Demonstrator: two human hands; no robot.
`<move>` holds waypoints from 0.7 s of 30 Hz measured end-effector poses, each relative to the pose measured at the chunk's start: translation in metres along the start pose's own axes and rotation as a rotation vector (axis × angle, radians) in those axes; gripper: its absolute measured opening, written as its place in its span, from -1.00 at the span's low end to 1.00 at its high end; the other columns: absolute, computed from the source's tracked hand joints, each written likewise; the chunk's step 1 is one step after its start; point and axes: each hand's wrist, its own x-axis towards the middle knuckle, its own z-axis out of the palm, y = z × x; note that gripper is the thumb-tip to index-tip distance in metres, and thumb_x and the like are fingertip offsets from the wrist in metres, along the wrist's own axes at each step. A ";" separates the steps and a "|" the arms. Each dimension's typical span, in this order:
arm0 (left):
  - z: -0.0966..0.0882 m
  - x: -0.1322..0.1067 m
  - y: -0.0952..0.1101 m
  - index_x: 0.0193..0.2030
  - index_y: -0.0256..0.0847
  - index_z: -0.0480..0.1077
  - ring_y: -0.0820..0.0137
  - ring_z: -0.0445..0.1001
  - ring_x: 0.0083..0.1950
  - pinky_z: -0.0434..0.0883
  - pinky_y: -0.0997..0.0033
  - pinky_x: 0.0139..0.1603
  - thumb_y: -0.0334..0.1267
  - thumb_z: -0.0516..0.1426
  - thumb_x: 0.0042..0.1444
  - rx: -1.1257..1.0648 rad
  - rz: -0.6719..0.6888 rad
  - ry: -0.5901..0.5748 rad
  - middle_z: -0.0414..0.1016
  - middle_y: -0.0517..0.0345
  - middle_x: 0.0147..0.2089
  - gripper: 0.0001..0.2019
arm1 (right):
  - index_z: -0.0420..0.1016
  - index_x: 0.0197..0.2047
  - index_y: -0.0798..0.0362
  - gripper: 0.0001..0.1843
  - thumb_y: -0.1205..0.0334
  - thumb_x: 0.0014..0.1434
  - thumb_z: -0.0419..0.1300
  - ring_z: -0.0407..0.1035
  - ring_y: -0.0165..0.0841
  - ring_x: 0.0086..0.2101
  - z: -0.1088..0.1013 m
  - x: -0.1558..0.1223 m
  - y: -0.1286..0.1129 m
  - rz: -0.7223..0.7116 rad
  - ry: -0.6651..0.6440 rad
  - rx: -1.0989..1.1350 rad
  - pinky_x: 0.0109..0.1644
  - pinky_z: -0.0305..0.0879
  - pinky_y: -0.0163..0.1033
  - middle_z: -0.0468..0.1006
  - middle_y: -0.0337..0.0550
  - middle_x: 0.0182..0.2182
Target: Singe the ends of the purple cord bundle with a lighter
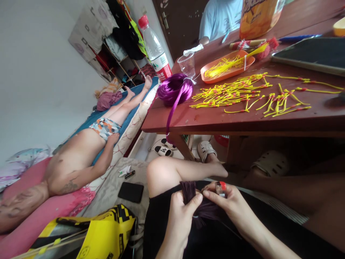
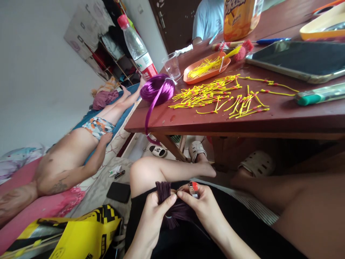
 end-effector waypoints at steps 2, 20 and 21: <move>0.000 0.000 0.001 -0.39 -0.36 0.43 0.29 0.41 -0.31 0.33 0.37 -0.28 -0.27 0.15 -0.05 -0.008 0.001 -0.004 0.48 0.07 -0.43 -0.84 | 0.48 -0.54 0.14 -0.78 0.12 -0.15 0.26 0.28 -0.36 -0.49 -0.001 0.000 0.000 -0.004 0.011 -0.009 -0.37 0.21 -0.29 0.43 -0.21 -0.56; -0.006 0.000 0.003 -0.37 -0.34 0.45 0.28 0.41 -0.31 0.32 0.37 -0.27 -0.22 0.16 -0.07 0.135 0.028 0.045 0.48 0.08 -0.42 -0.80 | 0.31 -0.56 0.09 -0.58 -0.09 0.05 -0.02 0.03 -0.43 -0.60 -0.009 -0.001 -0.004 -0.055 0.029 -0.139 -0.51 -0.04 -0.33 0.13 -0.34 -0.69; -0.007 0.000 0.003 -0.37 -0.33 0.45 0.28 0.41 -0.32 0.32 0.38 -0.27 -0.22 0.16 -0.07 0.143 0.030 0.048 0.49 0.08 -0.43 -0.80 | 0.26 -0.61 0.08 -0.53 -0.09 0.10 -0.10 -0.01 -0.44 -0.61 -0.009 -0.002 -0.004 -0.033 0.036 -0.160 -0.53 -0.06 -0.33 0.09 -0.35 -0.70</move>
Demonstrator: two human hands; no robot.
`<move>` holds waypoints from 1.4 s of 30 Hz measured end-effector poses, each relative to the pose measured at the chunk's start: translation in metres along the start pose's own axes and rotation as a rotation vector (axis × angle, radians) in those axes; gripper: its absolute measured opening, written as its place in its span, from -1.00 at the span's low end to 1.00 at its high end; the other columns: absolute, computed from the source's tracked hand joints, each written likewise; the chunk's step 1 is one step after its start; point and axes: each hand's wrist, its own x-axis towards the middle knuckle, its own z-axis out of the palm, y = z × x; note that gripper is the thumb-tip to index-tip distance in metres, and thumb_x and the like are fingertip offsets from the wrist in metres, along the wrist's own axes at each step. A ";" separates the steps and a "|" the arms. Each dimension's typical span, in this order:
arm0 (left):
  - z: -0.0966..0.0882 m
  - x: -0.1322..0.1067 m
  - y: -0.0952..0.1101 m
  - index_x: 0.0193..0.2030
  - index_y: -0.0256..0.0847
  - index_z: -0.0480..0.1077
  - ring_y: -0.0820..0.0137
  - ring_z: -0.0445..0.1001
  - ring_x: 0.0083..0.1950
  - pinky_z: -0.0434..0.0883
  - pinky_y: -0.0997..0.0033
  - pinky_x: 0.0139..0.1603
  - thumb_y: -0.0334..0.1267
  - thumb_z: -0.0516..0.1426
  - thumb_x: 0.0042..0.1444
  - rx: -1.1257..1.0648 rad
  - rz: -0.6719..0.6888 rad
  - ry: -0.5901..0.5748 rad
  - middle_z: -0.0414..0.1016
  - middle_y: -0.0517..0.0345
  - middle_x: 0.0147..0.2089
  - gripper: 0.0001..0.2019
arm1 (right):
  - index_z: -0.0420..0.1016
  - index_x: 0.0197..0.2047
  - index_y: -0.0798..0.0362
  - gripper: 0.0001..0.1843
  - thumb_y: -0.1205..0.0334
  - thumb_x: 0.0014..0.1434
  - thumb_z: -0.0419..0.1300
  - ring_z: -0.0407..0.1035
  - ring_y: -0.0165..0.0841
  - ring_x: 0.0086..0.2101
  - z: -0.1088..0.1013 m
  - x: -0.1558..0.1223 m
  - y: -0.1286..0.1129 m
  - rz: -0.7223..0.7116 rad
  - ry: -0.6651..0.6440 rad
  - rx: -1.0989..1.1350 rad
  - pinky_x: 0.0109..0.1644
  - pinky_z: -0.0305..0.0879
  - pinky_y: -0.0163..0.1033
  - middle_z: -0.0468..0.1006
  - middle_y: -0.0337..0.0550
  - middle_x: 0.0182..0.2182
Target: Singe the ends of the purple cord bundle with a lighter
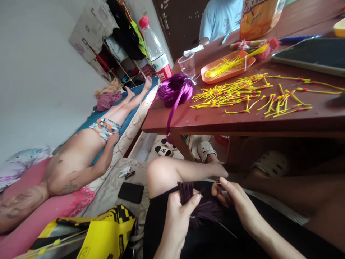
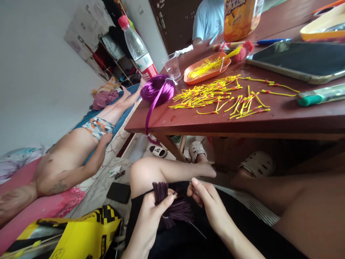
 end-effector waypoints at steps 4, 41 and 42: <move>-0.001 -0.001 0.002 -0.39 -0.33 0.44 0.30 0.40 -0.33 0.32 0.39 -0.28 -0.22 0.15 -0.07 0.015 0.007 -0.012 0.48 0.08 -0.43 -0.81 | 0.05 -0.69 0.04 -0.52 -0.09 0.12 -0.13 -0.06 -0.46 -0.60 -0.001 -0.002 0.002 0.097 -0.013 -0.114 -0.51 -0.08 -0.32 0.03 -0.36 -0.69; 0.001 -0.002 0.007 -0.42 -0.31 0.46 0.26 0.46 -0.35 0.35 0.43 -0.32 -0.26 0.13 -0.05 0.183 0.090 -0.027 0.53 0.06 -0.43 -0.85 | -0.05 -0.71 0.02 -0.51 -0.04 0.15 -0.23 -0.15 -0.47 -0.64 0.003 0.001 0.008 0.003 -0.051 -0.294 -0.56 -0.19 -0.29 -0.04 -0.37 -0.73; 0.001 -0.002 0.008 -0.42 -0.31 0.46 0.25 0.46 -0.35 0.35 0.43 -0.32 -0.26 0.14 -0.05 0.191 0.091 -0.025 0.53 0.05 -0.43 -0.85 | -0.05 -0.71 0.02 -0.51 -0.05 0.15 -0.23 -0.15 -0.48 -0.64 0.003 0.002 0.008 0.004 -0.049 -0.310 -0.56 -0.19 -0.29 -0.05 -0.37 -0.73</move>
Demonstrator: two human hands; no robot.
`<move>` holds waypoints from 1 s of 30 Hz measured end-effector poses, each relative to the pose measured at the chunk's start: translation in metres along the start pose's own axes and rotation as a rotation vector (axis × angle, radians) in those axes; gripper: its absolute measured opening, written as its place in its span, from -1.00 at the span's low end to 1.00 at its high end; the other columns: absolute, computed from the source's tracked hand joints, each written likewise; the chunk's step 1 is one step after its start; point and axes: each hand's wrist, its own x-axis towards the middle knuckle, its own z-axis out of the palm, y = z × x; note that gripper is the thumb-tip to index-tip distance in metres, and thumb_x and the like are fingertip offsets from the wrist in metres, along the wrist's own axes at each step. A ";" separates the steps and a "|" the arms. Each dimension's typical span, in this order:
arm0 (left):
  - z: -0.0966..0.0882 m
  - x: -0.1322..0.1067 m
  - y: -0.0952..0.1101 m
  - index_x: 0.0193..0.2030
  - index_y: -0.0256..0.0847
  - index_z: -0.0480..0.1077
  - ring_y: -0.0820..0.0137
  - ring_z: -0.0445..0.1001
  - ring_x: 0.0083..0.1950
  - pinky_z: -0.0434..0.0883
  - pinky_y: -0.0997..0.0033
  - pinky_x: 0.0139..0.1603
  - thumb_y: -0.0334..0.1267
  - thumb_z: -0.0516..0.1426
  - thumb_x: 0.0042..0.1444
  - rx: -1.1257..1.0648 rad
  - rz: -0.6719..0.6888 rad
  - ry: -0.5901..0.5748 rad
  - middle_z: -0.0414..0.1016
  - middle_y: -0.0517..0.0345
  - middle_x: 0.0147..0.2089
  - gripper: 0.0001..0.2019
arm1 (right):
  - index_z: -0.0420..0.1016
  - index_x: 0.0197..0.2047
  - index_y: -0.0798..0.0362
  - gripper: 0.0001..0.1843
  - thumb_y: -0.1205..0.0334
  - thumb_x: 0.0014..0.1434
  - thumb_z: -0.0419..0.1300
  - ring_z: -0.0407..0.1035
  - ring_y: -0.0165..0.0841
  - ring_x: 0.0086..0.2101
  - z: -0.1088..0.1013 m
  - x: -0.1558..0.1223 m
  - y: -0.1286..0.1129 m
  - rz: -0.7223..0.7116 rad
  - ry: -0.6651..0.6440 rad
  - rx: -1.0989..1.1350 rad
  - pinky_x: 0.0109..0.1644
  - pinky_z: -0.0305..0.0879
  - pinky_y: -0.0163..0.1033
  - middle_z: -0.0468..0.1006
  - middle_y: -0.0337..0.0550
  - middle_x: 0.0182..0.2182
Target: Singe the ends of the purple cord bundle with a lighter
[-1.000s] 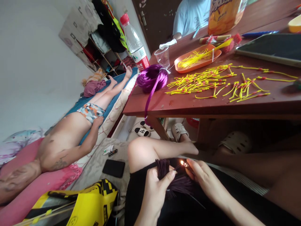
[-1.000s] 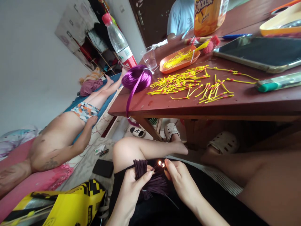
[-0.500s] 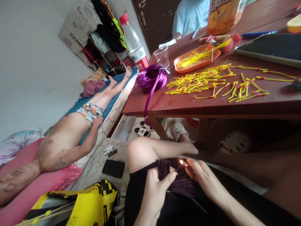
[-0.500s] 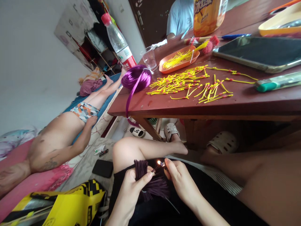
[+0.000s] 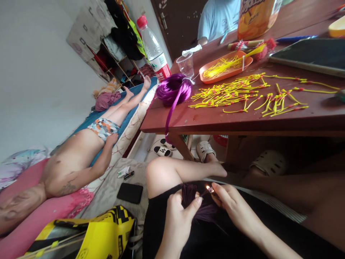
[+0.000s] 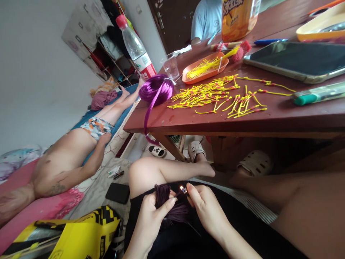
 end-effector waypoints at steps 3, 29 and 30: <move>0.000 0.000 0.002 -0.42 -0.31 0.46 0.25 0.47 -0.35 0.36 0.42 -0.33 -0.27 0.14 -0.06 0.012 0.001 0.002 0.54 0.05 -0.42 -0.86 | -0.06 -0.71 0.02 -0.50 -0.05 0.15 -0.24 -0.15 -0.47 -0.64 -0.001 0.000 0.000 -0.004 -0.003 -0.036 -0.55 -0.19 -0.29 -0.05 -0.37 -0.73; -0.002 -0.001 0.005 -0.37 -0.25 0.46 0.23 0.47 -0.29 0.35 0.37 -0.24 -0.30 0.11 -0.03 0.282 0.139 0.122 0.54 0.00 -0.34 -0.88 | -0.09 -0.68 0.01 -0.52 -0.05 0.17 -0.23 -0.16 -0.47 -0.63 0.001 -0.002 0.001 -0.006 -0.004 0.003 -0.55 -0.19 -0.29 -0.06 -0.37 -0.71; -0.002 -0.002 0.005 -0.37 -0.25 0.46 0.23 0.47 -0.28 0.35 0.37 -0.24 -0.30 0.11 -0.03 0.296 0.139 0.121 0.53 0.00 -0.33 -0.88 | -0.09 -0.69 0.01 -0.52 -0.05 0.17 -0.23 -0.16 -0.48 -0.64 0.001 -0.002 0.001 -0.008 -0.007 0.000 -0.55 -0.20 -0.29 -0.06 -0.38 -0.71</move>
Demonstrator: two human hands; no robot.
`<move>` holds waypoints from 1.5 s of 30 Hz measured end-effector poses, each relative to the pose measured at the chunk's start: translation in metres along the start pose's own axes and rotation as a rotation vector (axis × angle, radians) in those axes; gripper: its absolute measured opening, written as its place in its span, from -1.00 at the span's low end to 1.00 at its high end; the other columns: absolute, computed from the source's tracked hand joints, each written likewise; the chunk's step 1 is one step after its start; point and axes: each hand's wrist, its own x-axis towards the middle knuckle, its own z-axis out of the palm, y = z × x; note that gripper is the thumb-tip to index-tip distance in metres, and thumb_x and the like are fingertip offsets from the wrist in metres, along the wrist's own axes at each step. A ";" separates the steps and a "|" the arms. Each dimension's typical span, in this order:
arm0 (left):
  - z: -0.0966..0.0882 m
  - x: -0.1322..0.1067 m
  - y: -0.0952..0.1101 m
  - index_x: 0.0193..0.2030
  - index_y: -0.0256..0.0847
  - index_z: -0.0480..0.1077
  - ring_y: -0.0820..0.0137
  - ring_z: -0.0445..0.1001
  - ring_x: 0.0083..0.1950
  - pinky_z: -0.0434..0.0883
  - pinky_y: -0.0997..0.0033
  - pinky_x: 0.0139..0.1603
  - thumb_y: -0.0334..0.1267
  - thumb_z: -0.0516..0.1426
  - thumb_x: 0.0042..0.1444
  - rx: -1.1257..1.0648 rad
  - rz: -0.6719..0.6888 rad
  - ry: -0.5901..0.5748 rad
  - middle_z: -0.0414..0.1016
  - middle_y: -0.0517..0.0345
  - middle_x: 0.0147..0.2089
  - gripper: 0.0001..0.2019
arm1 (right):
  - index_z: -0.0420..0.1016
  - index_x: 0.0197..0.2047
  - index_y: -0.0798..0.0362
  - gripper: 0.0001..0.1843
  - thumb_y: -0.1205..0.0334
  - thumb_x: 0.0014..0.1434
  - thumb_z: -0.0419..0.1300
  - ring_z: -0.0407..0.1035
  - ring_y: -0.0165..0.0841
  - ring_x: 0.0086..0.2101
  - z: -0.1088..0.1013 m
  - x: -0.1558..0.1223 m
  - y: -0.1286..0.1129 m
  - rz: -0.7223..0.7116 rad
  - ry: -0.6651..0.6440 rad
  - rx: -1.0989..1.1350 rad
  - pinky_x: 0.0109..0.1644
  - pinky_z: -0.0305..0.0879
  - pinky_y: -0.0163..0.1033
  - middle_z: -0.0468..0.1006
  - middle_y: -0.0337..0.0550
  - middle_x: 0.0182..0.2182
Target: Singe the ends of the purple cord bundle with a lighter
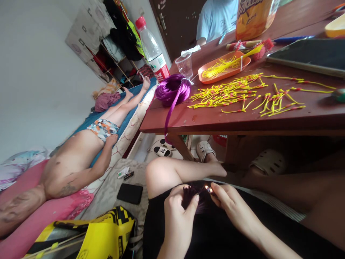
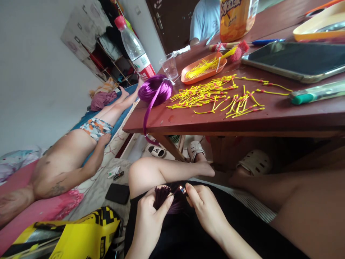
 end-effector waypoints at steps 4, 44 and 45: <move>0.001 -0.001 0.000 -0.35 -0.25 0.46 0.22 0.46 -0.27 0.35 0.36 -0.23 -0.30 0.11 -0.03 -0.010 0.011 -0.001 0.53 0.00 -0.32 -0.87 | -0.09 -0.69 0.02 -0.52 -0.05 0.16 -0.24 -0.17 -0.47 -0.64 -0.001 0.000 -0.001 -0.014 -0.011 -0.007 -0.55 -0.20 -0.29 -0.06 -0.38 -0.71; 0.005 0.001 -0.005 -0.41 -0.32 0.45 0.32 0.41 -0.34 0.33 0.40 -0.29 -0.29 0.18 -0.10 -0.591 -0.251 -0.120 0.49 0.10 -0.43 -0.87 | 0.43 -0.42 0.13 -0.72 0.08 -0.14 0.25 0.02 -0.46 -0.58 -0.004 0.002 -0.012 -0.119 -0.050 0.331 -0.51 0.00 -0.35 0.13 -0.36 -0.65; 0.006 0.000 -0.003 -0.42 -0.33 0.46 0.32 0.41 -0.35 0.33 0.40 -0.30 -0.30 0.19 -0.12 -0.622 -0.265 -0.111 0.48 0.10 -0.44 -0.87 | 0.44 -0.44 0.13 -0.74 0.09 -0.12 0.24 0.02 -0.47 -0.58 -0.004 0.001 -0.012 -0.125 -0.041 0.328 -0.51 0.00 -0.34 0.11 -0.37 -0.66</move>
